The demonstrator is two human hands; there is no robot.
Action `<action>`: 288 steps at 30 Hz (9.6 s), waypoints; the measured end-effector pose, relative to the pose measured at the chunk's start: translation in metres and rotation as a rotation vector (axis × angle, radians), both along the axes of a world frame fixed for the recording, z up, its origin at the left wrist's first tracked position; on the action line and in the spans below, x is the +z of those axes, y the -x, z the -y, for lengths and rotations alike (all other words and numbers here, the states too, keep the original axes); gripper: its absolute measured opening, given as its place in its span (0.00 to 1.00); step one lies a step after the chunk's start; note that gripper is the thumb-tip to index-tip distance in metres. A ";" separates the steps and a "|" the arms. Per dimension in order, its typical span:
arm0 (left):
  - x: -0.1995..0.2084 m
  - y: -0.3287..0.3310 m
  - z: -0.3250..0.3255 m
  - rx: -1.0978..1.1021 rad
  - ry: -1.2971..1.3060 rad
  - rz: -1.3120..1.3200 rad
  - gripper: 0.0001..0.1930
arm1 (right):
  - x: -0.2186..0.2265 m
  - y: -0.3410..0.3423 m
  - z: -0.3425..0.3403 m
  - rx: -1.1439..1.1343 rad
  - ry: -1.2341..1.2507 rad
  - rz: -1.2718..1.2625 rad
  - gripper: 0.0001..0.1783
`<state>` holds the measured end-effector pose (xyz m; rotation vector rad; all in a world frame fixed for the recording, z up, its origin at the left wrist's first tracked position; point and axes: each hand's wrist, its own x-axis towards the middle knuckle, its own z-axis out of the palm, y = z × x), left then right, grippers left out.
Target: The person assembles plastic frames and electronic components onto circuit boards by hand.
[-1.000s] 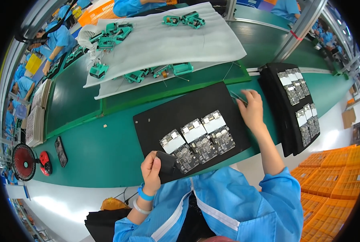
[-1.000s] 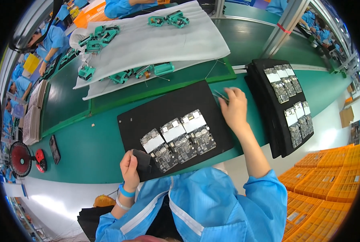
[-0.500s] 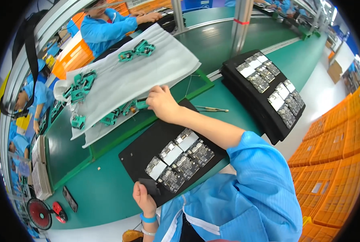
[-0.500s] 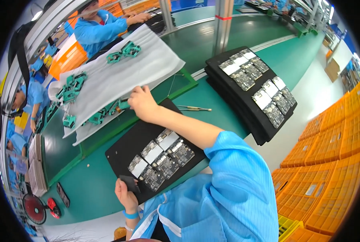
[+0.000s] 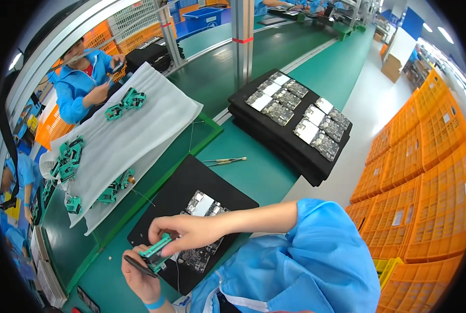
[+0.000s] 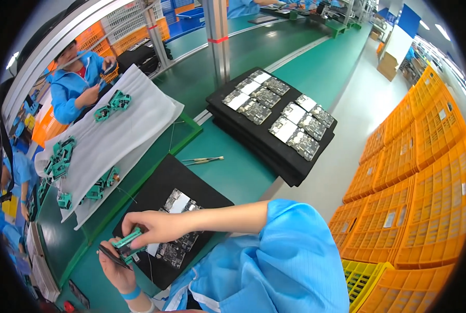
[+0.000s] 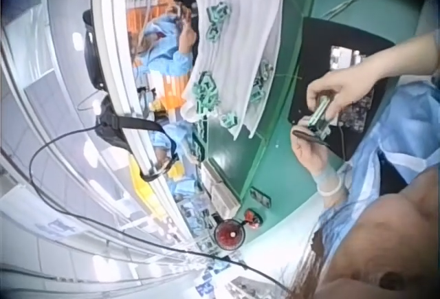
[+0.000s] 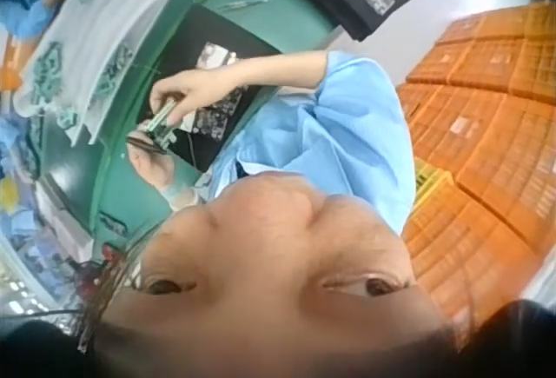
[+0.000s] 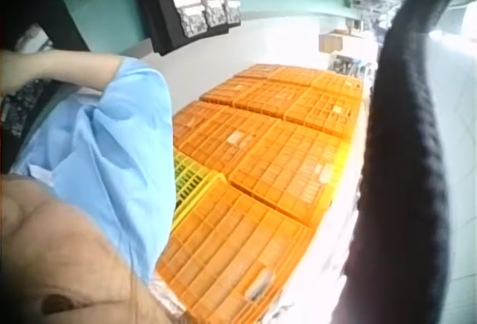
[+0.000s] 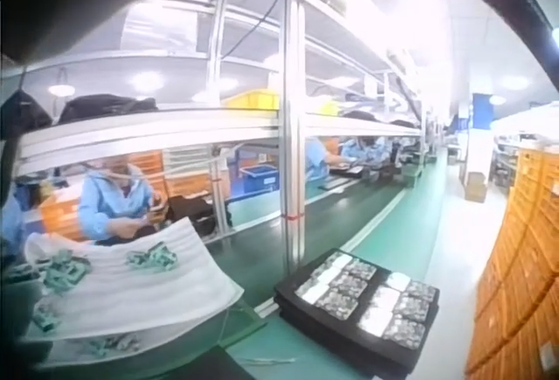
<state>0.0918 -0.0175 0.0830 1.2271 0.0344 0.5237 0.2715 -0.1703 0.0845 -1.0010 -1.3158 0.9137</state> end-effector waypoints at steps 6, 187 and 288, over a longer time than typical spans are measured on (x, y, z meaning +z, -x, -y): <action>-0.015 -0.002 0.019 0.436 -0.116 -0.107 0.20 | -0.022 0.004 -0.019 -0.322 0.061 0.022 0.26; -0.061 -0.005 0.070 -0.289 -1.125 -0.386 0.11 | -0.091 -0.058 -0.040 -0.232 0.367 0.091 0.15; 0.000 -0.012 0.006 0.700 -0.463 -0.059 0.13 | -0.002 -0.104 -0.111 -0.062 -0.040 0.243 0.10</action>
